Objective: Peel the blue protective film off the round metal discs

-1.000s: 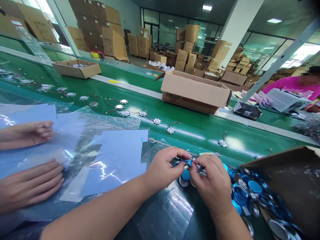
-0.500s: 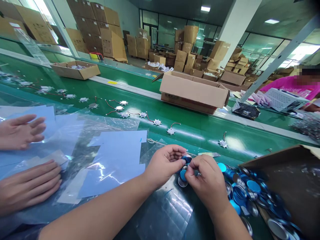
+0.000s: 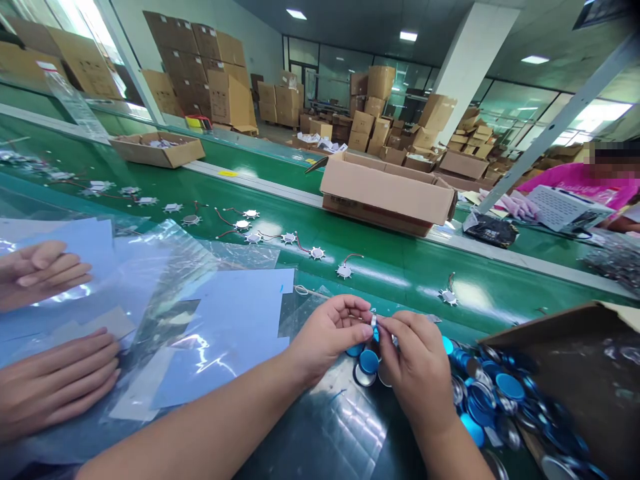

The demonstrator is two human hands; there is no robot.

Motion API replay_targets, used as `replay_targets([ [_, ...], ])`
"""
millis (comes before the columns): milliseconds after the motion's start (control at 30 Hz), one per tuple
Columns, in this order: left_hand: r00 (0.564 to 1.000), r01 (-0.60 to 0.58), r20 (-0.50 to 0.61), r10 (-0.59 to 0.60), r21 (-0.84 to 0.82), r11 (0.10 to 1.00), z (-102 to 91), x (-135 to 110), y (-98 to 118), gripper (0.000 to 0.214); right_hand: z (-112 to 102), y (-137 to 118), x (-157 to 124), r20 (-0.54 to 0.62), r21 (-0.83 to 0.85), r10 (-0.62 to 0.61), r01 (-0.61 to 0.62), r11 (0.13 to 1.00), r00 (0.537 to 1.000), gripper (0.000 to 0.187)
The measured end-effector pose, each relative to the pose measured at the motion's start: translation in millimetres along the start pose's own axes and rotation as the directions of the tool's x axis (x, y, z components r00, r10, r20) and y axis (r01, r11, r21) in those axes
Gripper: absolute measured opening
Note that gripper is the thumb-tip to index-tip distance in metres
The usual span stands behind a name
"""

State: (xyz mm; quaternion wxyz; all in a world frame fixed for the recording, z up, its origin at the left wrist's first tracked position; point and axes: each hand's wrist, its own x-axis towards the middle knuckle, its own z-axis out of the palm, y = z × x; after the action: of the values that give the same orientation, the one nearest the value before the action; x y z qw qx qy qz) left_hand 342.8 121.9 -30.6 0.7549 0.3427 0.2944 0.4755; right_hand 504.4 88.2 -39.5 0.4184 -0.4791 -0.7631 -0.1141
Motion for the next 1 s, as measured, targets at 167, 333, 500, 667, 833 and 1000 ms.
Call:
replay_targets([
  [167, 0.994, 0.104, 0.033, -0.103, -0.022, 0.994, -2.8, 1, -2, 0.049, 2, -1, 3, 0.081, 0.068, 0.022, -0.027, 0.997, 0.996, 0.010],
  [333, 0.992, 0.117, 0.047, -0.114, -0.048, 0.992, -4.3, 1, 0, 0.047, 0, -2, 5, 0.094, 0.110, -0.038, 0.028, 0.994, 0.995, 0.023],
  [500, 0.992, 0.111, 0.061, -0.107, -0.063, 0.992, -5.0, -1, 1, 0.043, 0, -6, 6, 0.021, 0.055, -0.058, 0.057, 0.997, 0.998, 0.016],
  [667, 0.976, 0.187, 0.127, -0.177, -0.071, 0.980, -3.4, -3, 1, 0.037, 1, -11, 6, -0.024, 0.051, -0.029, 0.030, 0.998, 0.999, 0.008],
  [833, 0.956, 0.259, 0.147, -0.253, -0.027, 0.965, -1.2, -3, 4, 0.031, -3, -13, 7, 0.011, 0.148, -0.072, 0.070, 0.986, 0.997, 0.012],
  [1000, 0.979, 0.195, -0.038, -0.203, -0.156, 0.968, -5.5, 4, 13, 0.014, -20, -15, 11, 0.099, 0.371, -0.163, 0.115, 0.922, 0.982, 0.010],
])
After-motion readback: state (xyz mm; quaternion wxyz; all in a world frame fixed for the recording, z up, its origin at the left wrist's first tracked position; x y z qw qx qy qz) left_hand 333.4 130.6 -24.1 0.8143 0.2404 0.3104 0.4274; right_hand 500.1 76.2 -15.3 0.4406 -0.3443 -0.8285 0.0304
